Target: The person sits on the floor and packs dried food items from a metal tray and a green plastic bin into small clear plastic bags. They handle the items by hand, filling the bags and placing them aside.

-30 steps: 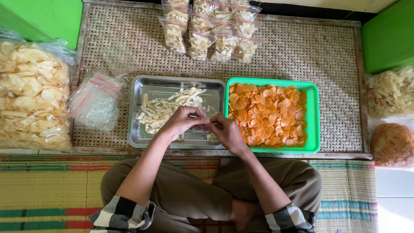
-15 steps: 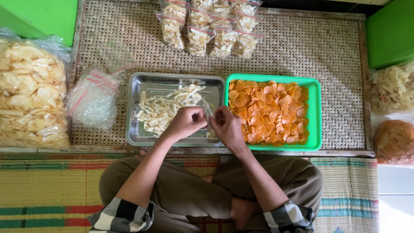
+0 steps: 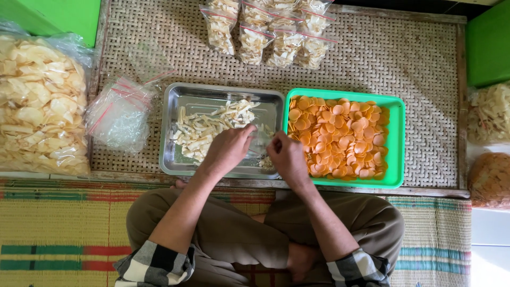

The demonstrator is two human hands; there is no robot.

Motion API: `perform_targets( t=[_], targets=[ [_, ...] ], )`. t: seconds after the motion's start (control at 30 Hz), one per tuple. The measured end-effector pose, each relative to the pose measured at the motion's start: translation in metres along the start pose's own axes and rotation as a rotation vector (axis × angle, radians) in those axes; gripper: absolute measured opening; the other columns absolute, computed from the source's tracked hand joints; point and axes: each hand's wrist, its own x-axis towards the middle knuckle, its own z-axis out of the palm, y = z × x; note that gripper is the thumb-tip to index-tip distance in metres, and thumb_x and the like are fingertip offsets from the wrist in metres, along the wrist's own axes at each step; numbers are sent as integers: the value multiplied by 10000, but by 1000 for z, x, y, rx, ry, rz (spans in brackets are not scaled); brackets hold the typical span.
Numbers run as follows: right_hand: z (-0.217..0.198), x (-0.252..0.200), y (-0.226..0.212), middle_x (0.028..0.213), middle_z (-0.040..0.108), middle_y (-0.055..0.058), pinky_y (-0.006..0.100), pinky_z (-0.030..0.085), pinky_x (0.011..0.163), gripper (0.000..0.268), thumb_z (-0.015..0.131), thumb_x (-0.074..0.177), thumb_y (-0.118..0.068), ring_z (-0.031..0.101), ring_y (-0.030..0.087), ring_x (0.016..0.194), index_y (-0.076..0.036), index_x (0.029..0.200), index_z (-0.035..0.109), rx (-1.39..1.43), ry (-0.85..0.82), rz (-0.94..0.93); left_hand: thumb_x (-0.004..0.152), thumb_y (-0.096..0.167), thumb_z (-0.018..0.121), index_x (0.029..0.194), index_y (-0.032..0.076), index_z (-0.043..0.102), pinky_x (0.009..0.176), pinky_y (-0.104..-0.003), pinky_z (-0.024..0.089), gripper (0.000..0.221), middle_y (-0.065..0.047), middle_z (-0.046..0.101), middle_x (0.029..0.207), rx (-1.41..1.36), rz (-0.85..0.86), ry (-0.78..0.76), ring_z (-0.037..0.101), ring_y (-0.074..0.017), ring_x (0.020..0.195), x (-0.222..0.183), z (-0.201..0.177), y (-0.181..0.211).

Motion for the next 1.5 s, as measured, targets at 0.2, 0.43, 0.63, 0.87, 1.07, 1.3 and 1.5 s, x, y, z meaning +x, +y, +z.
perform_targets(
  t=[0.2,0.43,0.63,0.87,1.07,1.3,1.5],
  targets=[
    [-12,8,-2,624,676,72,394,570,620,114,735,747,-132,709,262,610,-119,841,672,26,-123,113,998,-18,553,1363,46,631,617,-324,598,379,-223,727,796,-56,123,-160,666,-241,536,-19,-40,25],
    [-23,14,-14,613,683,50,341,569,639,99,762,764,-150,702,227,592,-130,839,700,32,-159,100,1040,55,549,1160,35,712,712,-322,619,203,-196,732,760,-113,66,-94,690,-218,519,-11,-27,4],
    [-22,35,-23,796,769,80,393,588,773,294,517,1078,-310,764,224,773,-120,1129,735,331,-382,57,1065,113,524,1098,46,722,727,-309,606,212,-154,694,693,-181,-46,-9,685,-205,531,-7,-29,-36],
    [40,73,-1,1273,635,102,414,517,866,380,722,868,-87,597,305,1173,-126,1246,718,-369,-136,-448,1002,116,623,942,69,760,640,-447,597,157,-180,701,672,-83,-13,328,722,-362,650,-21,-56,-45],
    [73,92,21,1356,591,32,407,453,950,527,767,761,-76,499,253,1283,-200,1264,672,-693,-107,-650,999,111,620,906,60,751,622,-448,586,169,-200,699,699,-179,30,399,717,-372,672,-18,-54,-54],
    [64,70,37,1115,668,6,431,407,891,163,754,815,-154,588,207,1100,-199,968,724,-669,18,-684,1019,132,585,864,-14,715,602,-500,561,250,-263,680,732,-172,67,288,701,-430,693,-12,-55,-52],
    [63,51,52,1037,674,-31,384,433,861,49,724,904,-216,644,172,986,-195,918,682,-571,55,-621,1043,110,581,1081,-30,727,682,-394,589,206,-183,687,783,-273,15,228,684,-280,693,-12,-56,-37]
  ],
)
